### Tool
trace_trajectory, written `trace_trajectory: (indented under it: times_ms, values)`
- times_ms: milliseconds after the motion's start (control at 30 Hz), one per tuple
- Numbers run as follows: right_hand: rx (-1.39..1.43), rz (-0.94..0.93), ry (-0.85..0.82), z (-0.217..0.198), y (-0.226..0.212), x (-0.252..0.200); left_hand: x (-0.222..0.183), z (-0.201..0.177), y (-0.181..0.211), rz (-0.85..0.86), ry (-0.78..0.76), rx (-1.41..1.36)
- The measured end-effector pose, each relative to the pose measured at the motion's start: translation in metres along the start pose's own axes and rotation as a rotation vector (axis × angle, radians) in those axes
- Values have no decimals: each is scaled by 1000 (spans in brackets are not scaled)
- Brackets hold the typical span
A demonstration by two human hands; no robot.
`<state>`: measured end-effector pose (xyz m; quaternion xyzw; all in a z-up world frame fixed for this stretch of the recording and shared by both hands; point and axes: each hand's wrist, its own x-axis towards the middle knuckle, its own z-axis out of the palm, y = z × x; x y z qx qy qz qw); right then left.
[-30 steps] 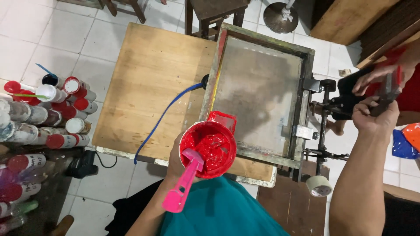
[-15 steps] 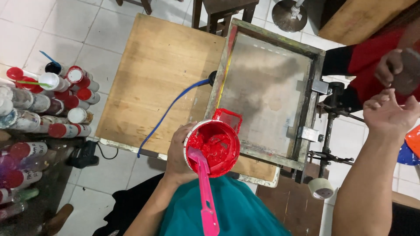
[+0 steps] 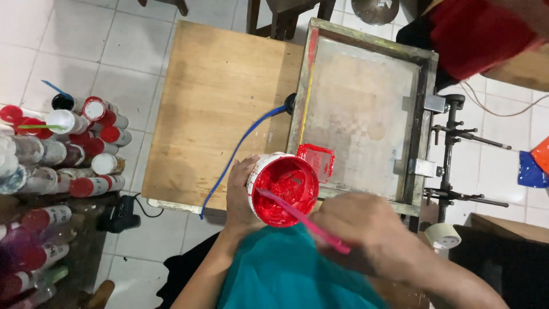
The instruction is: The person is screen printing a red logo onto black t-shirts using a manual press and squeegee, and also mixing red ink in a container.
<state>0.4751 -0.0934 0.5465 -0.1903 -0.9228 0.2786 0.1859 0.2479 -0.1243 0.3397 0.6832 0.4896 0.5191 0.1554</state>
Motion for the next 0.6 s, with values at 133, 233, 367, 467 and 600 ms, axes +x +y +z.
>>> trace_trajectory:
  times_ms: [133, 233, 367, 467, 600]
  values:
    - [-11, 154, 34, -10, 1, 40, 13, -19, -18, 42, -4, -38]
    - [67, 225, -76, -9, -1, 59, 21, -31, -35, 18, -60, -63]
    - [134, 371, -121, -24, -6, 68, 32, -44, -43, -24, -66, -125]
    - [190, 650, -73, -49, -29, 59, 31, -46, -53, -55, -29, -140]
    - [84, 862, -128, -42, -36, 56, 35, -52, -59, -107, -20, -114]
